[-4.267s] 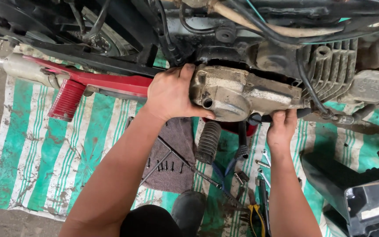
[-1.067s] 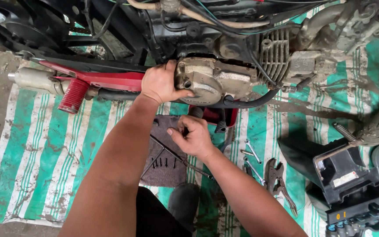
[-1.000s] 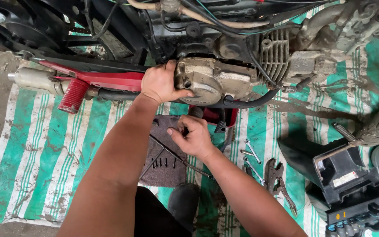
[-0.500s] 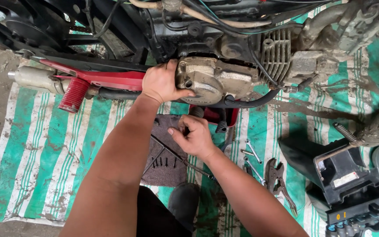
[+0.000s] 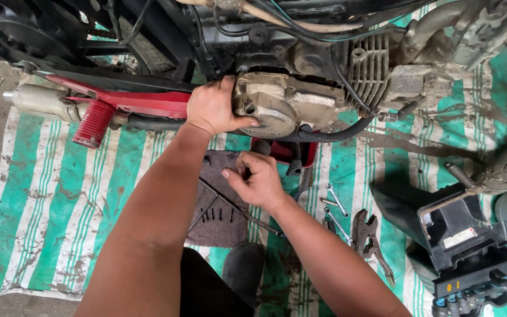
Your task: Removing the crankcase cover from a motorcycle engine by wiggling and pulling it by hand.
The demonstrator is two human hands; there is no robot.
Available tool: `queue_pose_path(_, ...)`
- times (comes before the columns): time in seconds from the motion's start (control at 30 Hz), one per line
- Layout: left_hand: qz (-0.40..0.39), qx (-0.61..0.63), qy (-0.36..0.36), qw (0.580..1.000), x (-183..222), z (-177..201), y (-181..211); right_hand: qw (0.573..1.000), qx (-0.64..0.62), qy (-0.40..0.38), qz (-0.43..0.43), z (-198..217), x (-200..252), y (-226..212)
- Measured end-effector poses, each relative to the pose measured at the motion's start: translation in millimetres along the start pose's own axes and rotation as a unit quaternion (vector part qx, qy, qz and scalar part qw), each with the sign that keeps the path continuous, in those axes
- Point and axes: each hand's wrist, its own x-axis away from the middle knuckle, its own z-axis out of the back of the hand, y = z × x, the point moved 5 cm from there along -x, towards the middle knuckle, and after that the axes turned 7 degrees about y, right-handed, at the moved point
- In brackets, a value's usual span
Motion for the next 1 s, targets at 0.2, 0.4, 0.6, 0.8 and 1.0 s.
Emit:
queue_pose_path(0.2, 0.004, 0.007, -0.010, 1.000, -1.2, 2.7, 0.7, 1.000, -0.005, 0.001, 0.000, 0.9, -0.9, -2.6)
queue_pose_path(0.4, 0.006, 0.011, -0.011, 1.000, -1.0, 2.0, 0.3, 1.000, -0.010, 0.003, -0.005, 0.7, 0.4, -0.3)
queue_pose_path(0.6, 0.003, 0.002, -0.007, 1.000, -0.7, 0.3, 0.8, 1.000, -0.008, 0.000, 0.001, 0.7, -0.4, -1.1)
queue_pose_path(0.8, 0.004, -0.002, -0.008, 1.000, 0.2, -0.7, -0.4, 1.000, -0.006, -0.001, 0.004, 0.3, -0.8, -1.5)
queue_pose_path(1.0, 0.004, 0.003, -0.009, 1.000, -0.3, -0.1, -0.4, 1.000, -0.009, -0.002, 0.001, 0.9, -0.3, -1.5)
